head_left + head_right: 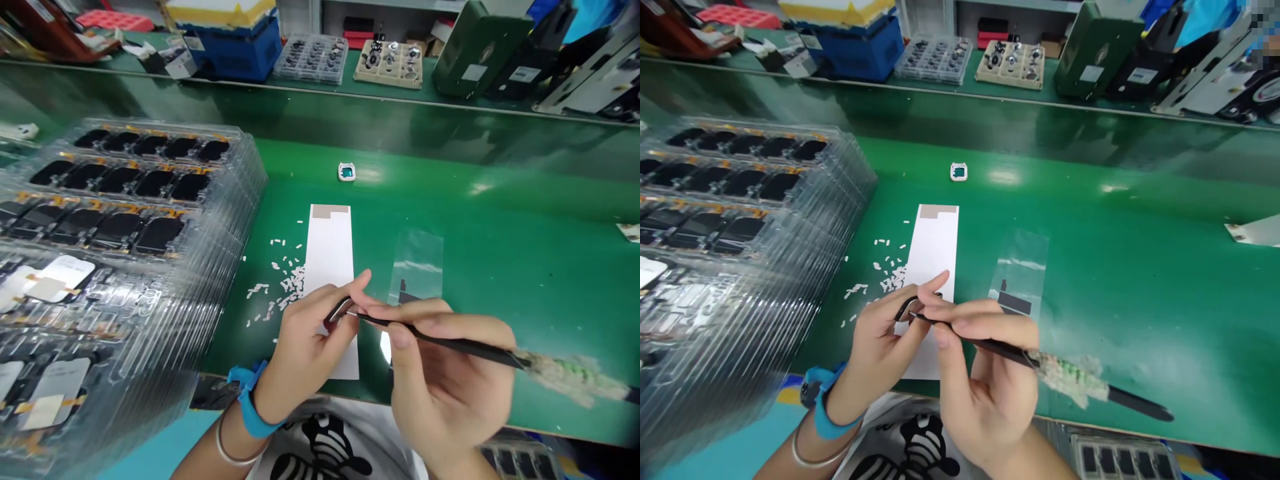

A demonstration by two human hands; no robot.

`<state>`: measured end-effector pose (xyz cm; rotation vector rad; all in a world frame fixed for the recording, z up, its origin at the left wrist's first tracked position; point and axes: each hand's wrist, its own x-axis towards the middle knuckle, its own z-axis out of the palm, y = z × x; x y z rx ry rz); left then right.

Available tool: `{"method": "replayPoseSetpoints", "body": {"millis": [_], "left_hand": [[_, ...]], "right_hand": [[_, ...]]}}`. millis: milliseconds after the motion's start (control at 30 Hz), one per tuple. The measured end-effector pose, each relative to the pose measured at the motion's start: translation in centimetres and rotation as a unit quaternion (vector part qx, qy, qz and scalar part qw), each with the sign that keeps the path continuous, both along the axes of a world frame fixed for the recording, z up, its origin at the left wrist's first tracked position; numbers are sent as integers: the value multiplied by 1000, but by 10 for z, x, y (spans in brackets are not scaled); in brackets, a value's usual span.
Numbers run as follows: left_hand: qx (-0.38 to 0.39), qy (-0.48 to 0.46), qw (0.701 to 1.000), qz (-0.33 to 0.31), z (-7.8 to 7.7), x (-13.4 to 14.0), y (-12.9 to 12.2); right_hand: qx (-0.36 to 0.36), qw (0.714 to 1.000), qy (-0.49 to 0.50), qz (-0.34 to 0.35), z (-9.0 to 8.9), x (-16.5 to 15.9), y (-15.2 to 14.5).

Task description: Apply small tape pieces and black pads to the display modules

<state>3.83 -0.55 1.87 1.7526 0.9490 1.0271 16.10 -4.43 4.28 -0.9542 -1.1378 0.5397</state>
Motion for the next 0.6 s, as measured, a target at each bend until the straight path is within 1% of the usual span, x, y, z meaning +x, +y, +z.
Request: {"method": "replayPoseSetpoints", "body": {"millis": [100, 267, 433, 600], "left_hand": [[14, 7, 1000, 14, -5, 0, 0], [-9, 8, 1000, -5, -4, -2, 0], [-15, -10, 1000, -14, -5, -4, 0], [-22, -3, 1000, -19, -7, -5, -1]], "right_hand": [[11, 999, -2, -30, -7, -9, 4], [19, 998, -2, -60, -14, -18, 8], [28, 998, -2, -58, -20, -18, 11], [25, 998, -9, -54, -23, -17, 11]]}}
